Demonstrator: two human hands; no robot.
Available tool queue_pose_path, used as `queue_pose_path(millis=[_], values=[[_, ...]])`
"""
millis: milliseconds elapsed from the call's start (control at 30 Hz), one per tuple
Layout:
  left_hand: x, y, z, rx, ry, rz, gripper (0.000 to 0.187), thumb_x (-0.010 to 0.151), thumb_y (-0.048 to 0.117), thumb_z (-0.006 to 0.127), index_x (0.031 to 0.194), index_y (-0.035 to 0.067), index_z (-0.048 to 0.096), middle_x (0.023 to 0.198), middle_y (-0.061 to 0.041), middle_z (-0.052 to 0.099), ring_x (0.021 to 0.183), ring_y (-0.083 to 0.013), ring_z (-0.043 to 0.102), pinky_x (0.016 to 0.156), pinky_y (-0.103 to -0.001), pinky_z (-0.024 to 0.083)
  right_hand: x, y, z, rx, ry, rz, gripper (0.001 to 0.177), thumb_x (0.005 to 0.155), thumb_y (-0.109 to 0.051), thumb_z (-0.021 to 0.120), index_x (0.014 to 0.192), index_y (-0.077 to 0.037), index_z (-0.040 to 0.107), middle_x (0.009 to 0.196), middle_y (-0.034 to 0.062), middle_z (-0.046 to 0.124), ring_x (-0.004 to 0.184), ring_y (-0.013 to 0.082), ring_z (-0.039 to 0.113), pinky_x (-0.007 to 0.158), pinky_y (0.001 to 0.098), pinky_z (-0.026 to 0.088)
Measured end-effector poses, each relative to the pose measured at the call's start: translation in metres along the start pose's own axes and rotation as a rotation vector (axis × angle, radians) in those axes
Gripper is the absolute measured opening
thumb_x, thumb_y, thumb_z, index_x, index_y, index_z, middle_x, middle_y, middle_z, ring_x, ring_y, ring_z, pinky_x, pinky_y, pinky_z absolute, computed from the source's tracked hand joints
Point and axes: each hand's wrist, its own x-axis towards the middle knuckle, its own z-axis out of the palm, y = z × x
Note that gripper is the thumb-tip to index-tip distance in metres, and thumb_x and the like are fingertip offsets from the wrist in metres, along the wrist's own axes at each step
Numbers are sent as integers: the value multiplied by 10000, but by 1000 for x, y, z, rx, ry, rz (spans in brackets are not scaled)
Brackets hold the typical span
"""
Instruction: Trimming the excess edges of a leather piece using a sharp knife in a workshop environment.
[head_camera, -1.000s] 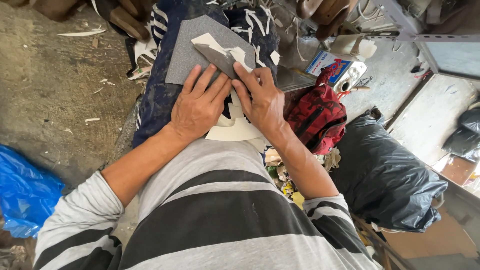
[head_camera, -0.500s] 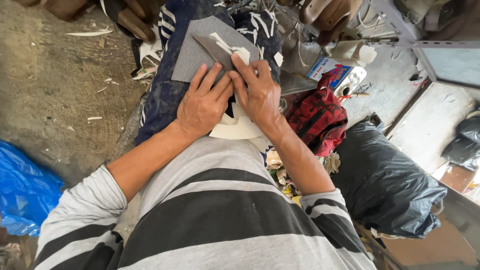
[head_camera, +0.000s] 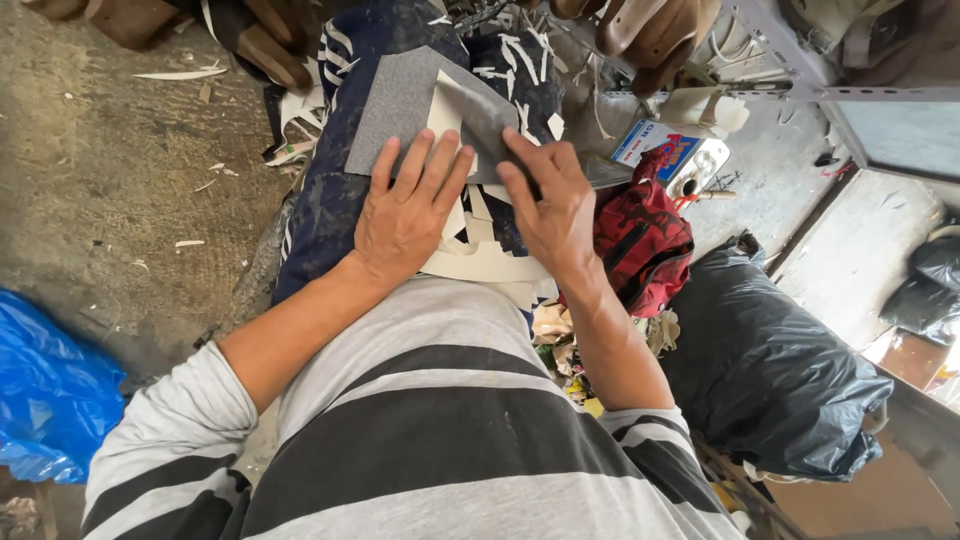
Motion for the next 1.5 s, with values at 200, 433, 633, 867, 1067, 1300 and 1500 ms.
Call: queue_pose_path(millis=[200,433,633,867,1067,1300,1500], values=[[-1,0,4,5,-16,18,376,1052,71,490,1378,118,672,1416,-147,613,1340,-323,546,1163,-545,375,-9,-5,9,-207,1,-2,272,1041,-341,670,1273,-218,740,918,42,601,682,261,690,582,352,585],[6,-4,3,-1,-7,7,353,1049,66,494,1333,112,700,1395,-143,625,1329,-328,551,1155,-541,387,8,0,21,-263,21,-89,266,1050,-342,651,1269,-216,734,900,30,555,689,258,700,579,342,598],[9,-3,2,9,-5,9,328,1055,61,494,1288,98,723,1389,-155,629,1318,-340,557,1155,-546,387,29,2,26,-241,30,-167,260,1036,-371,664,1246,-241,747,879,6,555,679,230,721,581,312,603],[18,-5,-24,-114,-15,14,425,1031,56,457,1403,77,662,1458,-158,597,1373,-332,530,1173,-522,356,38,52,-16,88,188,-71,272,1086,-223,659,1331,-118,712,940,157,625,756,309,705,634,406,588],[122,-15,-9,-196,53,143,414,1067,39,445,1437,20,631,1479,-188,589,1373,-347,545,1145,-479,406,-26,93,-55,277,364,331,335,1098,-231,587,1357,-34,668,1161,253,701,1040,319,694,914,459,561],[270,-13,123,4,72,527,499,949,94,651,1440,39,583,1390,-158,550,1321,-342,420,993,-495,430,-84,103,-26,639,642,770,313,1071,-229,570,1310,-66,689,817,68,576,479,79,483,373,202,396],[227,15,133,-226,6,496,276,993,143,590,1261,100,638,1165,-99,560,1047,-295,488,818,-435,456,-93,96,-33,622,638,800,317,1064,-235,588,1332,-96,680,836,33,585,495,55,500,397,183,425]])
